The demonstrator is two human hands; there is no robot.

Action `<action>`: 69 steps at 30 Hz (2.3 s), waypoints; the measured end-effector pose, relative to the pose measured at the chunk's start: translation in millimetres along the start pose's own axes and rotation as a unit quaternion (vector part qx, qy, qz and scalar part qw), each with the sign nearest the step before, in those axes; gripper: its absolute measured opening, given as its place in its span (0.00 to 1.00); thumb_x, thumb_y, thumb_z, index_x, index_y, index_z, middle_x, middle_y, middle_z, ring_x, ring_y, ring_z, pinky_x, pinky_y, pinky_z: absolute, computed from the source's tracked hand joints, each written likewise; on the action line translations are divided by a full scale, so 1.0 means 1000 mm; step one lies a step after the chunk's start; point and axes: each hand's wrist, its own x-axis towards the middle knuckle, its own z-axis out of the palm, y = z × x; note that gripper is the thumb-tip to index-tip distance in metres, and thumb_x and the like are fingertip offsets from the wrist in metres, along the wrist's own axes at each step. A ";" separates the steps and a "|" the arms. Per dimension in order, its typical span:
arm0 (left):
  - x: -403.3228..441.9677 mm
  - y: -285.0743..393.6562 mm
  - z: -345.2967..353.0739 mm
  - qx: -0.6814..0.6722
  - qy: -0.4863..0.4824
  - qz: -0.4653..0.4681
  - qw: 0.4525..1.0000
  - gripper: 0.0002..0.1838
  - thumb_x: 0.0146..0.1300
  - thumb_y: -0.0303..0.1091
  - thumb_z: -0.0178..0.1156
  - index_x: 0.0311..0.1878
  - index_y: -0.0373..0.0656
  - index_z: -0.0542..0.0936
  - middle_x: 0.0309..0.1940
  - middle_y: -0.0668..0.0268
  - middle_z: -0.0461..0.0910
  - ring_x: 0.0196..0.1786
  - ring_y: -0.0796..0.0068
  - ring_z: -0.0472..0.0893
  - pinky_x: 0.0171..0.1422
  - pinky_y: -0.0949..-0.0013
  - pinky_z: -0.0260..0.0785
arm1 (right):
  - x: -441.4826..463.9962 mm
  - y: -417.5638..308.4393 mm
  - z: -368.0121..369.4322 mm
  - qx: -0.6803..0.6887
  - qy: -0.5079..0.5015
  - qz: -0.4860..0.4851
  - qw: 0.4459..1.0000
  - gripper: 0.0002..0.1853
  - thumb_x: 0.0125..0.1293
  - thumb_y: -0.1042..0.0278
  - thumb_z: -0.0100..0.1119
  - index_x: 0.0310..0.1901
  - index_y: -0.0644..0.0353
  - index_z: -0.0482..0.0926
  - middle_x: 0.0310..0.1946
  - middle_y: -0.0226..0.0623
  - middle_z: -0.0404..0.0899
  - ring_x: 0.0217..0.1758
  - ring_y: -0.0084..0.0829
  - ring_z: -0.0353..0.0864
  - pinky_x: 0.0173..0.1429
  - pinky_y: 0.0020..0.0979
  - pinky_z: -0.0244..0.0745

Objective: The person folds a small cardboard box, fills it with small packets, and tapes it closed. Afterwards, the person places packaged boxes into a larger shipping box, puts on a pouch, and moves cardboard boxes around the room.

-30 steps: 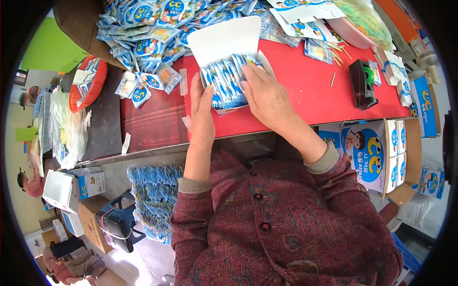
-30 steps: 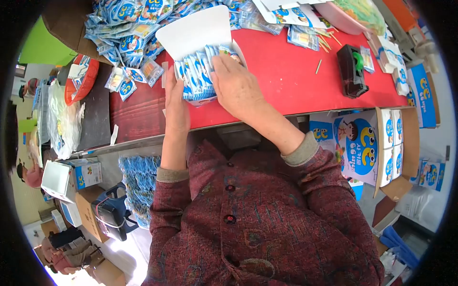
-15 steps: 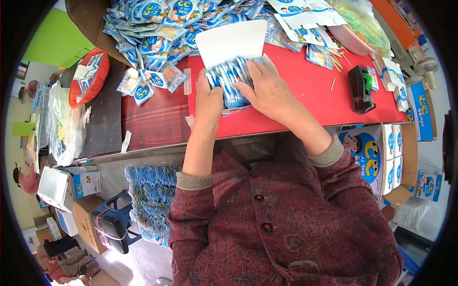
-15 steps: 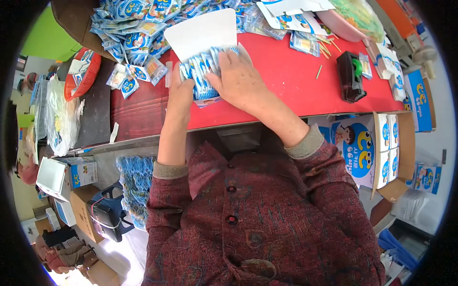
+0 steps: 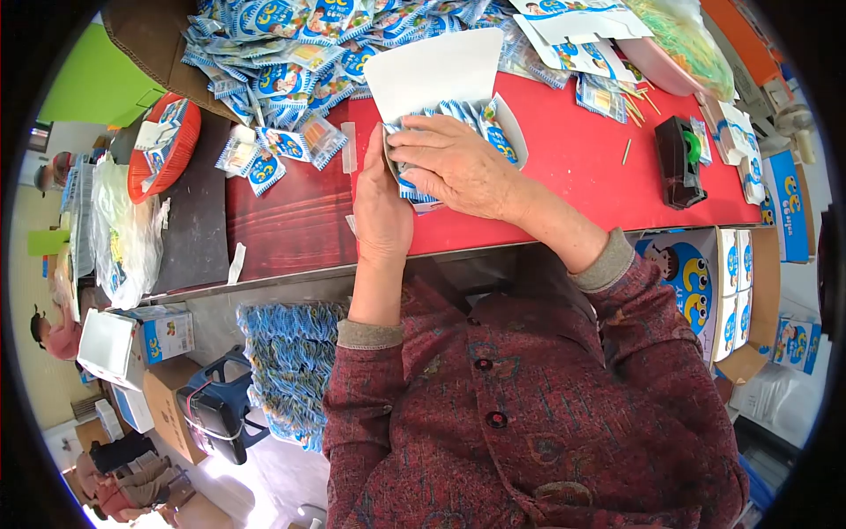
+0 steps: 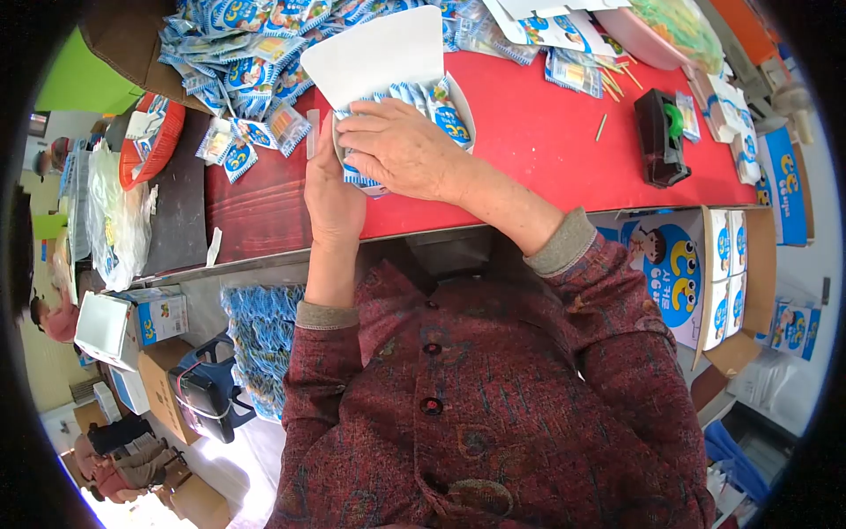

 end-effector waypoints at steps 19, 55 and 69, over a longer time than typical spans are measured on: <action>0.003 -0.005 0.008 0.111 0.034 0.000 0.993 0.30 0.73 0.34 0.46 0.74 0.35 0.50 0.70 0.58 0.59 0.72 0.67 0.60 0.75 0.64 0.51 | 0.000 -0.013 -0.012 0.213 0.186 0.064 0.957 0.15 0.66 0.82 0.48 0.52 0.65 0.77 0.53 0.43 0.79 0.58 0.34 0.78 0.61 0.29 0.70; 0.004 0.019 -0.006 0.562 -0.164 0.230 0.777 0.15 0.58 0.25 0.61 0.49 0.43 0.80 0.55 0.58 0.78 0.67 0.54 0.69 0.71 0.55 0.58 | -0.052 0.076 -0.033 0.075 0.094 0.011 0.993 0.16 0.55 0.72 0.67 0.47 0.52 0.82 0.52 0.34 0.79 0.65 0.36 0.72 0.73 0.44 0.57; -0.027 0.033 0.036 0.707 -0.262 0.208 0.623 0.26 0.48 0.23 0.66 0.55 0.47 0.81 0.60 0.65 0.76 0.66 0.57 0.70 0.70 0.53 0.60 | -0.075 0.035 -0.080 0.040 -0.143 -0.025 0.989 0.30 0.54 0.77 0.61 0.62 0.58 0.72 0.66 0.39 0.68 0.72 0.40 0.62 0.78 0.50 0.47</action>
